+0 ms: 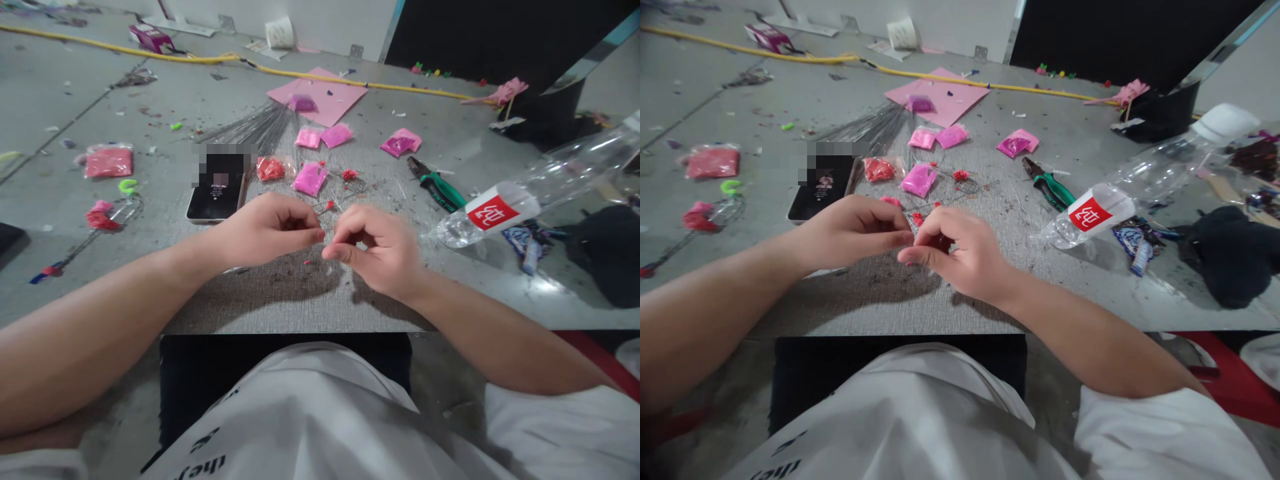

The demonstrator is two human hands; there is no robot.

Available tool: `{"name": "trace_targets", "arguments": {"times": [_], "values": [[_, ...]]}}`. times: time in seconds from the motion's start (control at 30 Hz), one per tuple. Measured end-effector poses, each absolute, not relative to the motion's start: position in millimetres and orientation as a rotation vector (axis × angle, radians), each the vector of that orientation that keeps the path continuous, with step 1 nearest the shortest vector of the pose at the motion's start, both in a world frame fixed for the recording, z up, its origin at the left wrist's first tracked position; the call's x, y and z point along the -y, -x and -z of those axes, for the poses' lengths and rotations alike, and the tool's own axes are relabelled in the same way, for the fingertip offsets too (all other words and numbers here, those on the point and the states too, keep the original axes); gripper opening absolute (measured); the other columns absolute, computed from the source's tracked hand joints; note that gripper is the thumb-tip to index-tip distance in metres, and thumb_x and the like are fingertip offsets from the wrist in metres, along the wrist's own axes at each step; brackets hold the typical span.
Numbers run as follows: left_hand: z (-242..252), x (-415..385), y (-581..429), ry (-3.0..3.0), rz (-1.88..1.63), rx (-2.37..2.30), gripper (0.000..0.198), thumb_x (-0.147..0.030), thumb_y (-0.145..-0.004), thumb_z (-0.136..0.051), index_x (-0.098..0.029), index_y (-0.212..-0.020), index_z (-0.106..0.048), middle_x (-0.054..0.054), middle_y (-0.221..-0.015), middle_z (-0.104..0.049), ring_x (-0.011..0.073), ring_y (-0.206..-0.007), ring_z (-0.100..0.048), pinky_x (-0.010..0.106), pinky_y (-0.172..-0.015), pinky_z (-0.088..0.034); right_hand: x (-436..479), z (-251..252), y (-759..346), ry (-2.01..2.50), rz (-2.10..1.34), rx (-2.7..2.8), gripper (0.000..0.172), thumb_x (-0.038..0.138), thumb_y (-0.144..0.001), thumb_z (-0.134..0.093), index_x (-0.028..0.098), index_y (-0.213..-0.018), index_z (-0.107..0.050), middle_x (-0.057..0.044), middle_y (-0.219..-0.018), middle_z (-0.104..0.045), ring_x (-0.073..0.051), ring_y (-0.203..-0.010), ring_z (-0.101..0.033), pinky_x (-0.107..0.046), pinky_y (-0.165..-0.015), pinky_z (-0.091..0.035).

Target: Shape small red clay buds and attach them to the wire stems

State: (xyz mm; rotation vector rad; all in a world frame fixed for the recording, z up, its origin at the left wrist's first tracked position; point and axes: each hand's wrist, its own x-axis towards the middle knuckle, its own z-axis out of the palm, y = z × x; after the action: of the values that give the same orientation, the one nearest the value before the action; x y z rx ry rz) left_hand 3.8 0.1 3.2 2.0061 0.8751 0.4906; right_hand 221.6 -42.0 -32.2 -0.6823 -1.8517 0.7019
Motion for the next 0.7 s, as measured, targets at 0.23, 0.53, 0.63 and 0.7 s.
{"name": "trace_targets", "arguments": {"times": [0.23, 0.53, 0.63, 0.7], "values": [[-0.8, 5.1, -5.3, -1.889, -0.392, -0.781, 0.02, -0.027, -0.09, -0.066, -0.017, -0.072, -0.064, -0.003, -0.06, -0.048, 0.0086, -0.054, -0.041, 0.021, -0.048, -0.031, 41.9, 34.1, -218.2, 0.554, -0.377, 1.951, 0.009, 0.029, -0.098, -0.072, 0.02, -0.097, -0.075, -0.003, -0.087, -0.067, -0.012, -0.075, -0.062, -0.028, -0.067, -0.053], [-5.6, 9.1, -7.1, -1.83, -0.446, -0.725, 0.018, -0.024, -0.09, -0.063, -0.017, -0.074, -0.067, -0.002, -0.064, -0.057, 0.0092, -0.056, -0.048, 0.021, -0.05, -0.036, 42.4, 28.3, -224.5, 0.524, -0.215, 2.027, 0.012, 0.024, -0.096, -0.073, 0.024, -0.107, -0.077, -0.004, -0.091, -0.07, -0.014, -0.075, -0.066, -0.03, -0.067, -0.058], [-5.4, 8.0, -6.0, -1.814, -0.461, -0.716, 0.018, -0.023, -0.091, -0.063, -0.016, -0.075, -0.068, -0.001, -0.064, -0.057, 0.0087, -0.056, -0.048, 0.021, -0.051, -0.036, 41.7, 25.2, -225.3, 0.503, -0.171, 2.06, 0.015, 0.021, -0.094, -0.073, 0.022, -0.108, -0.077, -0.007, -0.094, -0.072, -0.016, -0.078, -0.068, -0.032, -0.069, -0.06], [-5.2, 7.5, -5.4, -1.817, -0.469, -0.721, 0.017, -0.022, -0.091, -0.064, -0.016, -0.075, -0.067, -0.001, -0.063, -0.056, 0.0084, -0.056, -0.047, 0.02, -0.051, -0.036, 40.8, 24.6, -224.8, 0.503, -0.211, 2.048, 0.016, 0.017, -0.093, -0.07, 0.022, -0.107, -0.076, -0.007, -0.095, -0.072, -0.017, -0.081, -0.07, -0.033, -0.07, -0.061]]}}
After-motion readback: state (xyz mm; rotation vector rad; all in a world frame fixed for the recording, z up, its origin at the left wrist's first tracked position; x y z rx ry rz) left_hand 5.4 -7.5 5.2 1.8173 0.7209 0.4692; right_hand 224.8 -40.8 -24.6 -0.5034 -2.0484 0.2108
